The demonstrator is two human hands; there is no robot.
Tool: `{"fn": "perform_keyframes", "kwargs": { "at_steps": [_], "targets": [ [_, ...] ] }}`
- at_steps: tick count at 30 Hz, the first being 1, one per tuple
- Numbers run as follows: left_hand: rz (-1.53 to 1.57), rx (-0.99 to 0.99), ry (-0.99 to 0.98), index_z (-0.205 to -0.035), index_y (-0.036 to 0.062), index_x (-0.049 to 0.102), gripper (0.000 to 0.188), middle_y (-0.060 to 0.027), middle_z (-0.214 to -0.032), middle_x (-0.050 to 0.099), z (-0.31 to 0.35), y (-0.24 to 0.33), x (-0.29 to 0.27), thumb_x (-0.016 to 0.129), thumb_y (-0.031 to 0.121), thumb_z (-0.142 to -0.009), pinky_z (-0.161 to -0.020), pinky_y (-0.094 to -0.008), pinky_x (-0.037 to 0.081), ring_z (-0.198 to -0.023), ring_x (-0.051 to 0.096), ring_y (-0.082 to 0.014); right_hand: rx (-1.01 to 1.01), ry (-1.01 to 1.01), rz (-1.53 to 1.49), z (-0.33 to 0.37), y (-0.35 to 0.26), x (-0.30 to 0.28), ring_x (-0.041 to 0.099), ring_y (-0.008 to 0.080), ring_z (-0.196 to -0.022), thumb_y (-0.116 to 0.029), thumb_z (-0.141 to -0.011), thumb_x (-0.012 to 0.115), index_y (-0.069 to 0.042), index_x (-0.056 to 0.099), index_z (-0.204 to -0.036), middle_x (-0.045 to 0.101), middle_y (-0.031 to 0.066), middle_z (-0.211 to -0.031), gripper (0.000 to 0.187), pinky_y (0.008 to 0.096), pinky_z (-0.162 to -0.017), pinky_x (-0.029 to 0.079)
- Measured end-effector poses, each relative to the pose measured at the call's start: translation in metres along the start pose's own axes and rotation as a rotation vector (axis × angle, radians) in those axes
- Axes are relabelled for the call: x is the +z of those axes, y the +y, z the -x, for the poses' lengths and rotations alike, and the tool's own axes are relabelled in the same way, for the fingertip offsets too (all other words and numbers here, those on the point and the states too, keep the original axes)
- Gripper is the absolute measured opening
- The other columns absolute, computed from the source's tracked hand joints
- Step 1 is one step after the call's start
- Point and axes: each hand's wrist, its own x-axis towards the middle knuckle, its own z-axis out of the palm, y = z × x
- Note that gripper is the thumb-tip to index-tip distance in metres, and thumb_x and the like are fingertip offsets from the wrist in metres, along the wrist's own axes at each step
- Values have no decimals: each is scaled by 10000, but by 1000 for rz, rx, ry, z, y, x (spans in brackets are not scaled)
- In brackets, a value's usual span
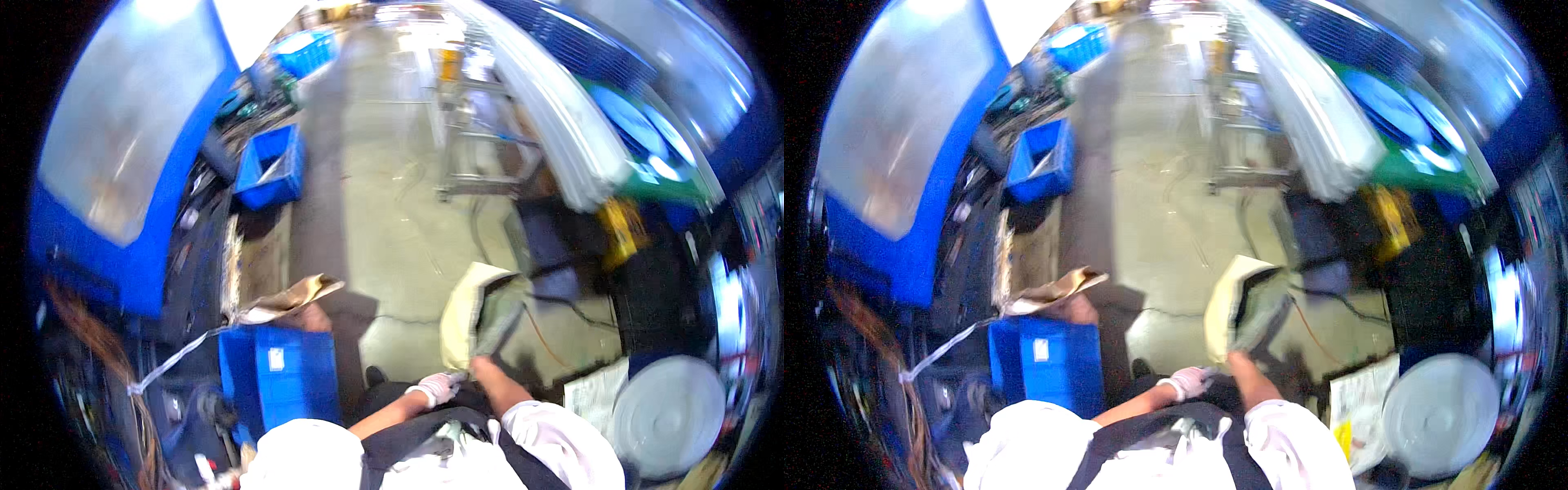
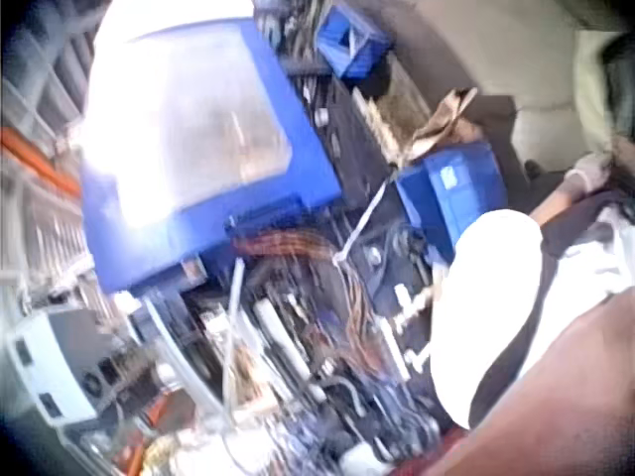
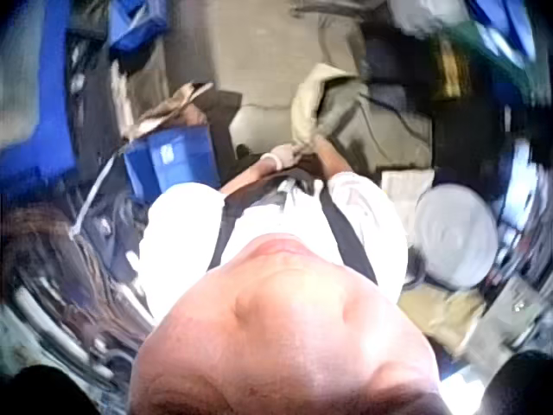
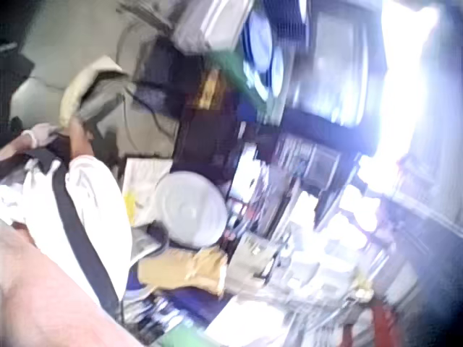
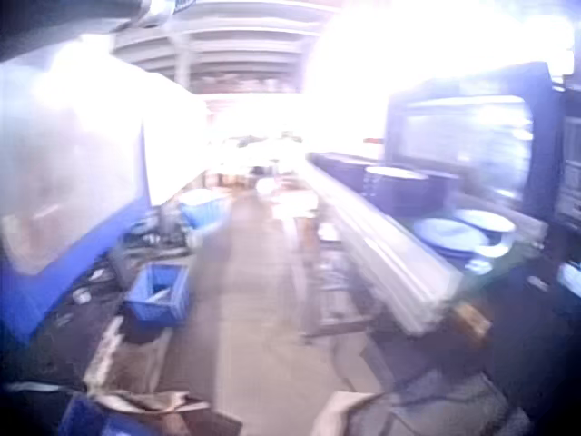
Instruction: The person pours blue plastic fasteners from a gray bin into a yellow cloth bag, then picks up scattered fasteners from the floor and places them into the bag. The person also moves a brown paper bag and a blue bin to clear the workspace.
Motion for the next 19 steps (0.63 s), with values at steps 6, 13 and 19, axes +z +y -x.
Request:
{"fn": "perform_keyframes", "kwargs": {
  "at_steps": [6,13,19],
  "targets": [
    [225,-469,739,-1203,88,506,420,-182,-1129,567,244,-171,-124,518,286,-833,-897,-374,423,-1040,547,-317,359,180,399,-52,-106,7,600,249,-866,-147,-782,595,-1,567,-1086,619,184,-918,337,364,-715,476],
    [1010,-777,1259,-1226,28,445,369,-29,-839,548,363,-276,-195,476,150,-880,-562,-226,403,-650,473,-95,430,159,768,-74,-156,-56,617,278,-769,-151,-775,599,15,568,-1059,620,209,-850,330,385,-628,486],
    [1252,-908,1274,-1142,60,516,284,1,-740,528,269,-350,-303,484,166,-881,-496,-222,371,-570,453,-91,236,-10,648,-91,-238,-108,628,310,-816,-275,-777,604,7,618,-894,625,232,-916,305,456,-631,446]
  ]
}}
